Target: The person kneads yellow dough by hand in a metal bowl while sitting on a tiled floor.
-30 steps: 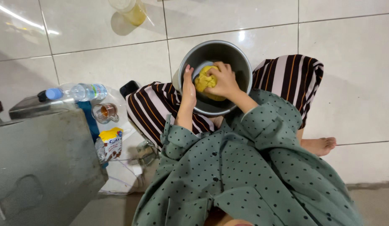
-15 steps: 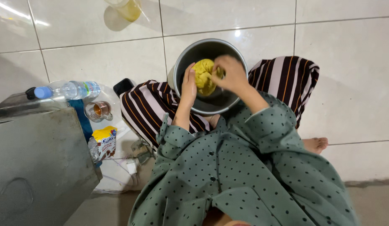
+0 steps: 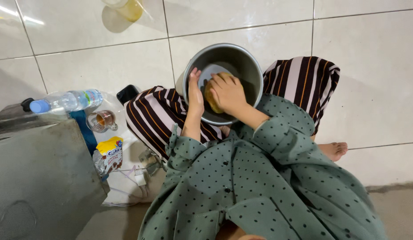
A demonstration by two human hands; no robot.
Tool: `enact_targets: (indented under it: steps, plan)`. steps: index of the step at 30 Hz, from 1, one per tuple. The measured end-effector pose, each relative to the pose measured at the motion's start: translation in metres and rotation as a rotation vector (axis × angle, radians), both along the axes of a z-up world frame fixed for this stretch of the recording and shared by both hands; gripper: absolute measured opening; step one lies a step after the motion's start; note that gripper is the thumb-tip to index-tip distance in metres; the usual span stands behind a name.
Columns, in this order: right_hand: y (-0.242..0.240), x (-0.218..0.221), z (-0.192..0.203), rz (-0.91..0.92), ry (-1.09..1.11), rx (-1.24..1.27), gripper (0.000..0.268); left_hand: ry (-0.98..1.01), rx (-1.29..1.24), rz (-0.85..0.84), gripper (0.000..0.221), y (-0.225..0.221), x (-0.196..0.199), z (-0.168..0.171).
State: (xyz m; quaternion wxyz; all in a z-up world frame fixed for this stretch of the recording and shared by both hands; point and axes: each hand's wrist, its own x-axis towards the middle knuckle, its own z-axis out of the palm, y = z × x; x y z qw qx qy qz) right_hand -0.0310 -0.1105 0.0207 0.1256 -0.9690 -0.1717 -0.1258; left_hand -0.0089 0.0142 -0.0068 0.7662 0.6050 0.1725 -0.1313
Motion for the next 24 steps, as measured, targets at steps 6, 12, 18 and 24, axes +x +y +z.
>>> enact_targets:
  steps: [6, 12, 18, 24]
  plan:
    - [-0.016, 0.047, -0.068, -0.077, 0.506, 0.000, 0.044, 0.043, 0.021, -0.064, 0.061, -0.004, 0.004, 0.001]
    - [0.003, 0.063, -0.077, -0.101, 0.529, -0.094, 0.049, -0.010, -0.005, -0.020, 0.057, -0.002, 0.009, -0.009]
    - [-0.003, -0.007, 0.015, -0.001, 0.698, 0.015, 0.068, 0.051, -0.052, -0.043, 0.062, -0.005, 0.012, 0.042]
    - [-0.019, 0.017, -0.046, -0.169, 0.664, 0.167, 0.055, 0.051, 0.038, -0.073, 0.053, 0.000, 0.013, -0.004]
